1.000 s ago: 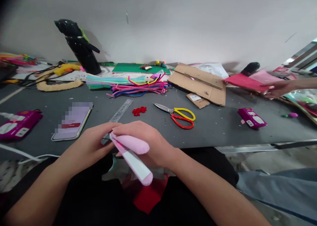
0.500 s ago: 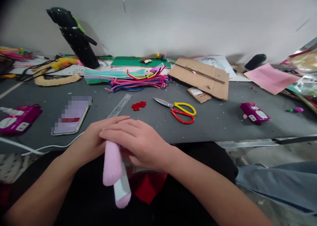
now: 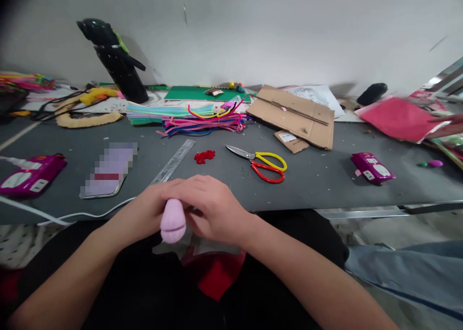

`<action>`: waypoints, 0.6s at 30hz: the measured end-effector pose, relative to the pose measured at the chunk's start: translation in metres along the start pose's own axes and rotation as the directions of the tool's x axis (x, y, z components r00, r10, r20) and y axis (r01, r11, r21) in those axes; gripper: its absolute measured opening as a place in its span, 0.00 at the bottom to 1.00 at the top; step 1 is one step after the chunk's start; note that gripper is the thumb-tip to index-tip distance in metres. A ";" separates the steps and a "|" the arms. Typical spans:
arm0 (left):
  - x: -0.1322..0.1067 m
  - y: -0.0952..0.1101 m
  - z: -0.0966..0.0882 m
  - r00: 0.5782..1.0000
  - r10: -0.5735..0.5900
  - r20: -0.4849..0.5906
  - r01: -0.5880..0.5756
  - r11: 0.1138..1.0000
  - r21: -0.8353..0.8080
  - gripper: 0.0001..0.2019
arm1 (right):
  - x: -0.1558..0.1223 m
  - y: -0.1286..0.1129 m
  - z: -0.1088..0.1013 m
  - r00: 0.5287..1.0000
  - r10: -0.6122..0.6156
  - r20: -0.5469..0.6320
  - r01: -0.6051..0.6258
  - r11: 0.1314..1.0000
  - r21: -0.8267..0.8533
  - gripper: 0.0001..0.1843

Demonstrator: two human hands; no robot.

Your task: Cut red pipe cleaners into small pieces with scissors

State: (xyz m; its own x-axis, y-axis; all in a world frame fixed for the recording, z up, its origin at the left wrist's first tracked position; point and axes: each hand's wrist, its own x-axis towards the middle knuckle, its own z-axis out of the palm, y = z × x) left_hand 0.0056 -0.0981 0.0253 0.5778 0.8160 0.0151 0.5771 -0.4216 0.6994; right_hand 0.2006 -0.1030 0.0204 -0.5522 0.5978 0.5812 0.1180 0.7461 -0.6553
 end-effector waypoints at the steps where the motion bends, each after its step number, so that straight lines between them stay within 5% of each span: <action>1: 0.000 0.000 0.000 1.000 -0.004 0.001 0.004 1.000 0.003 0.10 | 0.000 0.001 0.000 1.000 0.018 -0.018 -0.018 0.999 0.027 0.20; 7: -0.002 0.004 0.000 0.998 -0.008 -0.056 0.009 1.000 0.005 0.07 | -0.004 0.007 0.001 0.982 0.176 -0.072 -0.166 0.978 0.123 0.12; 18: -0.006 0.007 -0.003 0.982 0.160 -0.102 -0.162 0.987 -0.012 0.10 | 0.001 -0.016 -0.010 0.999 -0.032 0.008 0.032 0.998 -0.054 0.23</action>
State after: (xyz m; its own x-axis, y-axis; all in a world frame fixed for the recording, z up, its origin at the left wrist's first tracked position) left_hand 0.0043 -0.1048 0.0323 0.6005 0.7743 0.1995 0.4695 -0.5434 0.6959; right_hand 0.2064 -0.1109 0.0361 -0.5621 0.5716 0.5977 0.1446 0.7795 -0.6094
